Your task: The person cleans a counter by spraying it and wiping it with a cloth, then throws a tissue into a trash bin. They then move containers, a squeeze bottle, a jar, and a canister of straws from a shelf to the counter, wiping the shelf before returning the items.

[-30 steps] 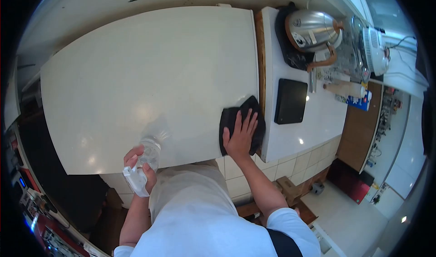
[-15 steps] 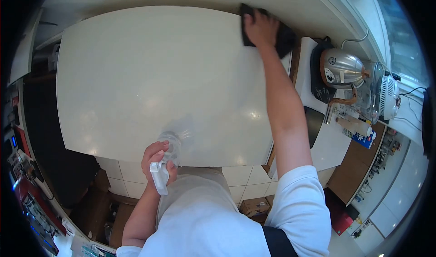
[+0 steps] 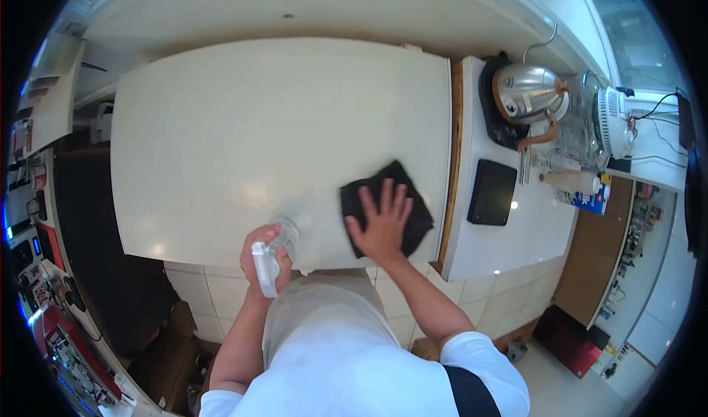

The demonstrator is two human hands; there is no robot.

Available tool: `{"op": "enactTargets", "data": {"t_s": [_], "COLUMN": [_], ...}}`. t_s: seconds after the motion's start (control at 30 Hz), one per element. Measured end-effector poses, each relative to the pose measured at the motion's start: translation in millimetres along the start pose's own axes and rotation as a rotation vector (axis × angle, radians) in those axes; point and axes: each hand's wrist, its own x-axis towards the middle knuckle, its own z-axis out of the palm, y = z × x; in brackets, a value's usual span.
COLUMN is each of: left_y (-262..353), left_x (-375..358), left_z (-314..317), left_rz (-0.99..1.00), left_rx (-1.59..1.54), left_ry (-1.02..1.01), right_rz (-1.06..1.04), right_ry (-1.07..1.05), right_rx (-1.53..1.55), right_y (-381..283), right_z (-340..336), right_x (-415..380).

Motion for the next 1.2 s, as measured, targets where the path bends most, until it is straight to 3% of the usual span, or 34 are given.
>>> {"op": "enactTargets", "data": {"t_s": [0.2, 0.33, 0.43, 0.57, 0.63, 0.77, 0.9, 1.03, 1.1, 1.2], "left_y": [22.3, 48.5, 53.8, 51.7, 48.3, 41.9, 49.6, 53.7, 53.8, 57.9], "left_x": [-2.7, -10.8, -16.6, -18.6, -19.3, -28.8, -45.1, -59.9, -70.7, -71.3], "left_z": [-14.6, -26.1, -33.0, -42.3, -48.1, -70.6, -84.5, -97.4, -99.7, -101.4], "left_rz": [-0.099, -0.128, -0.152, -0.153, -0.166, -0.221, -0.267, -0.309, -0.340, -0.357], "left_rx": [0.058, 0.045, 0.028, 0.012, -0.028, 0.042, 0.050, 0.058, 0.041, 0.020], "left_ry": [0.013, 0.046, 0.072, 0.076, 0.102, 0.088, 0.141, 0.164, 0.180, 0.136], "right_rz": [0.305, 0.158, -0.108, -0.360, -0.370, -0.179, -0.002, 0.160, 0.037, -0.251], "right_ry": [0.292, 0.275, 0.279, 0.144, 0.015, -0.066, 0.046, 0.100, 0.149, 0.055], "right_rx": [-0.123, -0.178, -0.147, 0.090, 0.137, -0.012, -0.047, -0.062, 0.036, 0.174], "right_y": [88.0, 47.0, -26.3, -81.0, -71.2, 6.8, 41.6, -24.6, -71.2, -144.1], "right_z": [-15.2, -6.6, 10.3, 12.4, 12.4, 10.0, -11.6, 1.5, 11.8, 34.0], "right_x": [179.4, 255.0, 215.4, 73.1, -0.5, -99.4, -78.8, -2.7, 23.1, 24.6]}}
